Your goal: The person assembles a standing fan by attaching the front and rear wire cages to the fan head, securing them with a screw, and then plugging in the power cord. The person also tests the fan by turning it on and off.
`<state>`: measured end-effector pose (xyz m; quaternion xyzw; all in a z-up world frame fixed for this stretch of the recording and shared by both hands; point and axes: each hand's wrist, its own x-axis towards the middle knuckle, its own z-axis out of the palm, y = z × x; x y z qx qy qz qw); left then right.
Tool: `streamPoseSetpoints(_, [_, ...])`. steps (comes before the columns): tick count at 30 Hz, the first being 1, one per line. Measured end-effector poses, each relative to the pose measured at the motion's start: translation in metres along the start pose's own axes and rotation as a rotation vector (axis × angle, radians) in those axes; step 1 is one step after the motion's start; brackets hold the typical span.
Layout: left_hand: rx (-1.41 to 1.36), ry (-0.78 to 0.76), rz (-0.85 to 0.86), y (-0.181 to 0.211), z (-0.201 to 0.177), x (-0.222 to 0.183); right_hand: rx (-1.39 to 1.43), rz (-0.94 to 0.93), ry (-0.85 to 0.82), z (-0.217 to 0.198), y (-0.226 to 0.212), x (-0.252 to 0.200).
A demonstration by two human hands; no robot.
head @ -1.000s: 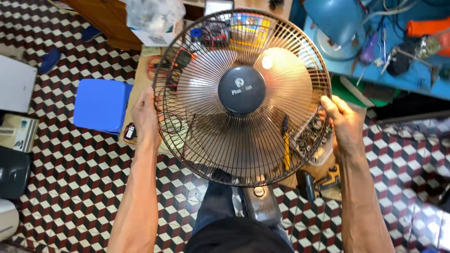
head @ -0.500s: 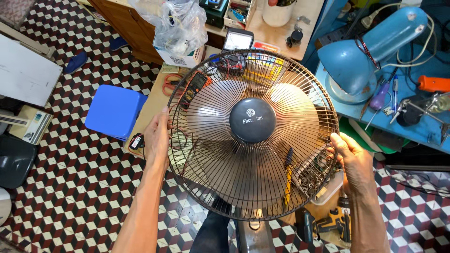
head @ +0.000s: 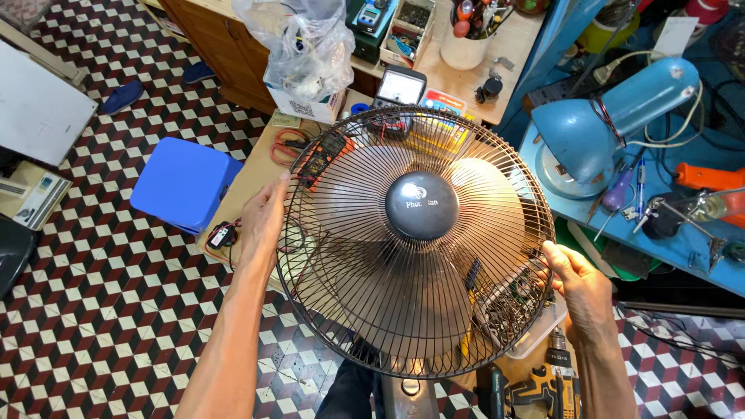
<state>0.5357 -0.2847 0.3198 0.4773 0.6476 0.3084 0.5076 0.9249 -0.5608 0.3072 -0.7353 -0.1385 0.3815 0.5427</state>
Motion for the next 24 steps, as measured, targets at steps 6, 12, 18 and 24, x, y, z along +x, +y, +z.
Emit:
streamPoseSetpoints(6, [0.007,-0.034,0.033,0.005,0.003,0.007,0.002,-0.039,0.031,-0.003,0.007,-0.001])
streamPoseSetpoints(12, [0.028,-0.047,0.061,0.007,0.008,0.013,0.026,0.001,0.102,-0.004,0.021,-0.015])
streamPoseSetpoints(18, [-0.005,-0.083,0.091,0.010,0.011,0.018,0.110,0.043,0.104,-0.002,0.030,-0.028])
streamPoseSetpoints(24, [-0.021,-0.100,0.099,0.007,0.011,0.016,0.132,0.027,0.109,-0.004,0.032,-0.030])
